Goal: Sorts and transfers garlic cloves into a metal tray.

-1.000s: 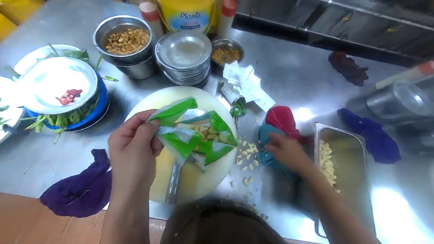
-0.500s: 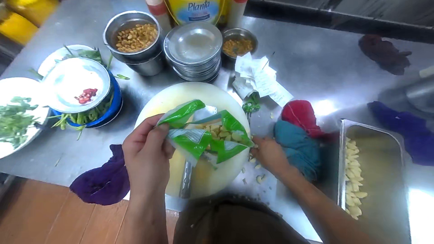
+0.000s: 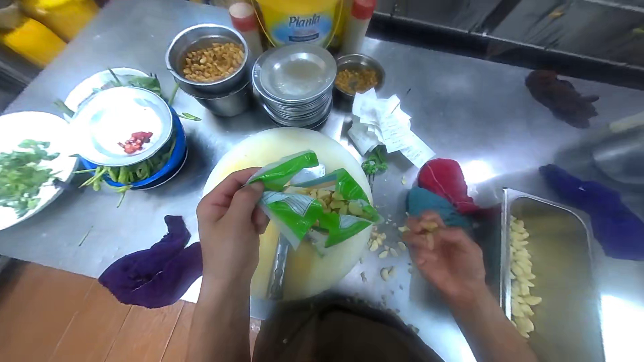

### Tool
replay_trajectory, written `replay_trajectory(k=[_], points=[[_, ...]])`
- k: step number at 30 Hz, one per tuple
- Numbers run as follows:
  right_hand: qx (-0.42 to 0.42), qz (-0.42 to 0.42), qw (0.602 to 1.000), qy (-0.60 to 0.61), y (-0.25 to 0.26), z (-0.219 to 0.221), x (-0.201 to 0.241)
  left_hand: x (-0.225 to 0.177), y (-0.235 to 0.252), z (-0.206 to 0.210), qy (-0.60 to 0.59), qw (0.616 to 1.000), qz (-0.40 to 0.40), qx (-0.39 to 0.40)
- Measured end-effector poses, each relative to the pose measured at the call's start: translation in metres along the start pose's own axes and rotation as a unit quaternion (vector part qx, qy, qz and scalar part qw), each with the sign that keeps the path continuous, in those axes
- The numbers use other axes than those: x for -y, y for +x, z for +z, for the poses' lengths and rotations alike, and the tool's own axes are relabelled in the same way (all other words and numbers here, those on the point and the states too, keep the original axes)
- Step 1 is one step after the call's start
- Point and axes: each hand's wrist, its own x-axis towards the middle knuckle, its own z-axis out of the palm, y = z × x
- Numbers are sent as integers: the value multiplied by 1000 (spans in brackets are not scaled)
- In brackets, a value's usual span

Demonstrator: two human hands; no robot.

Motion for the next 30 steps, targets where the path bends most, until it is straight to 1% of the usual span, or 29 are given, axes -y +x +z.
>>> replay_trajectory(k=[1, 3, 4, 5, 6, 7, 8, 10, 11, 12, 13, 14, 15, 16, 17, 18, 19, 20, 21, 22, 23, 24, 25, 27, 30], points=[[24, 5, 998, -61, 3, 21, 6, 0, -1, 1, -5, 1000, 2, 2], [14, 32, 978, -204, 9, 71, 17, -2, -2, 3, -3, 1000, 7, 10], [12, 50, 961, -271, 14, 97, 21, -2, -2, 4, 0, 1000, 10, 16], [27, 68, 941, -332, 21, 120, 24, -3, -2, 5, 0, 1000, 16, 24], [53, 89, 911, -399, 32, 140, 26, -2, -2, 6, -4, 999, 25, 34], [81, 100, 870, -476, 46, 157, 26, -3, -1, 7, -2, 998, 33, 47], [111, 101, 812, -564, 63, 169, 24, -4, 0, 8, 5, 997, 40, 59], [148, 74, 663, -730, 92, 184, 13, -8, 0, 10, 26, 996, 47, 73], [162, 52, 596, -785, 98, 188, 6, -9, 1, 11, 34, 995, 48, 76], [178, 32, 546, -818, 99, 191, 2, -10, 2, 12, 39, 995, 48, 76], [193, -4, 519, -833, 94, 191, 0, -11, 3, 12, 42, 996, 48, 69], [204, -61, 509, -834, 86, 186, 2, -11, 4, 10, 43, 996, 46, 63], [210, -133, 513, -822, 76, 177, 10, -11, 5, 7, 44, 996, 43, 58], [207, -219, 526, -795, 64, 163, 21, -10, 6, 5, 42, 997, 39, 53], [184, -293, 542, -766, 53, 144, 34, -9, 8, 2, 39, 997, 36, 48], [134, -339, 553, -749, 43, 121, 46, -8, 9, 0, 34, 998, 32, 42], [63, -343, 555, -755, 33, 94, 53, -6, 11, -2, 30, 999, 29, 33], [3, -293, 550, -782, 24, 66, 56, -5, 12, -4, 29, 999, 28, 24], [-31, -192, 551, -812, 17, 41, 52, -4, 13, -5, 31, 999, 27, 14], [-43, -75, 560, -824, 12, 20, 42, -3, 15, -5, 32, 999, 25, 9], [-39, -7, 564, -824, 10, 2, 24, -2, 17, -5, 33, 999, 24, 6], [-31, 22, 571, -820, 8, -10, 4, -2, 18, -5, 35, 999, 24, 6], [-24, 20, 574, -819, 6, -18, -16, -3, 19, -5, 39, 999, 24, 9], [-35, -16, 576, -817, 7, -29, -49, -3, 18, -3, 51, 998, 30, 22], [-96, -59, 578, -808, 8, -40, -80, -4, 18, -1, 59, 997, 39, 31]])
